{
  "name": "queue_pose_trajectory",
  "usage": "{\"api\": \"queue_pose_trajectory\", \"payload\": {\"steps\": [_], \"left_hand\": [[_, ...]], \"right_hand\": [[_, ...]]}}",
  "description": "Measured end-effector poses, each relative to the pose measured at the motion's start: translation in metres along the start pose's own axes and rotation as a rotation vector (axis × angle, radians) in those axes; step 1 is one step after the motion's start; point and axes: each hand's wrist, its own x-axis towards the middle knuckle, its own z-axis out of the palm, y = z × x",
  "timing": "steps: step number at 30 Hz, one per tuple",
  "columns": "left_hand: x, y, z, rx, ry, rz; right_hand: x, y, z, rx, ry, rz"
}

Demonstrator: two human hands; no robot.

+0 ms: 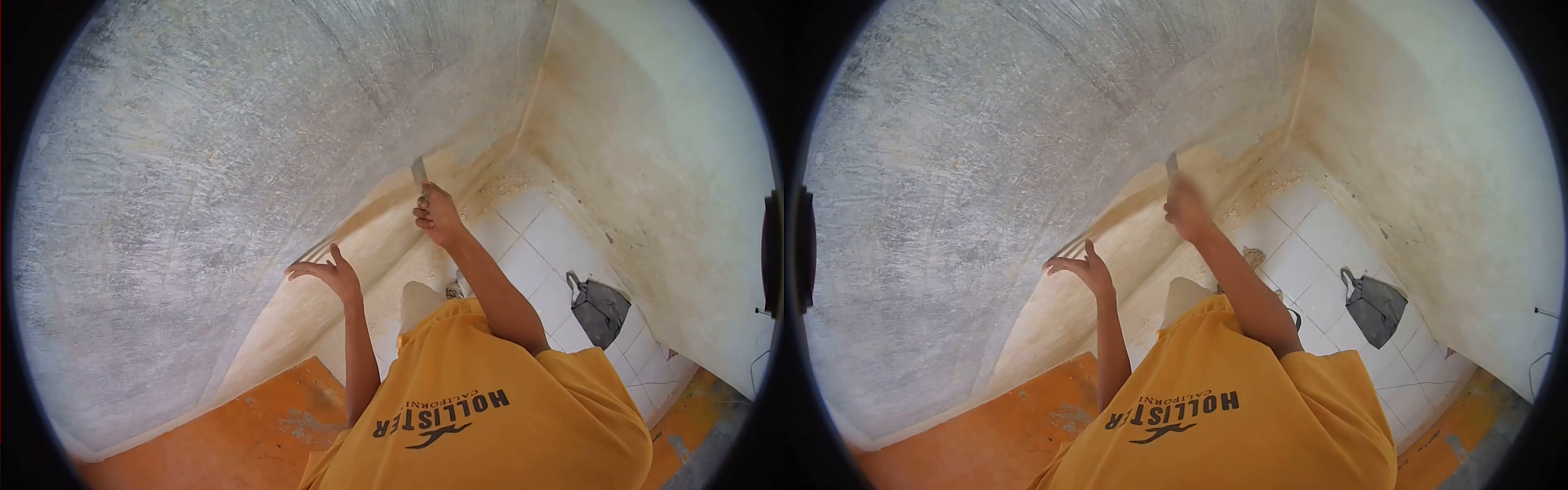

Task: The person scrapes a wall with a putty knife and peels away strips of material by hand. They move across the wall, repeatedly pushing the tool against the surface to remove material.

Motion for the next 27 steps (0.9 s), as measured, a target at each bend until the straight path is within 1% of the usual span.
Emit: {"api": "queue_pose_trajectory", "payload": {"steps": [3,6,9,12,15,18,21,23,25,27], "left_hand": [[-0.001,0.008,0.001,-0.111,0.006,-0.032],[-0.001,-0.001,-0.001,-0.05,-0.004,0.0],[0.0,-0.002,0.0,0.053,0.001,-0.019],[-0.002,0.005,-0.002,-0.055,-0.009,-0.031],[0.005,-0.032,0.006,0.114,0.05,0.066],[-0.004,0.013,-0.001,-0.092,0.017,-0.055],[-0.005,0.005,-0.009,-0.103,-0.046,-0.044],[-0.012,0.006,-0.015,-0.154,-0.059,-0.012],[-0.014,0.004,-0.021,-0.164,-0.086,0.004],[-0.017,0.003,-0.031,-0.129,-0.136,-0.005]], "right_hand": [[-0.002,0.005,0.01,0.009,0.0,-0.01],[0.049,0.003,-0.027,0.129,0.015,-0.004],[0.0,-0.005,-0.003,0.021,-0.046,0.016],[0.008,-0.002,0.0,0.014,-0.016,-0.014],[0.017,-0.004,-0.022,0.03,-0.08,-0.009],[-0.016,0.001,0.007,-0.044,-0.084,0.014],[-0.001,0.005,0.004,-0.026,0.028,-0.022],[0.015,0.002,-0.022,-0.019,-0.023,-0.018],[0.012,-0.001,-0.022,-0.059,-0.066,-0.023],[0.01,0.008,-0.019,-0.128,0.0,-0.1]]}}
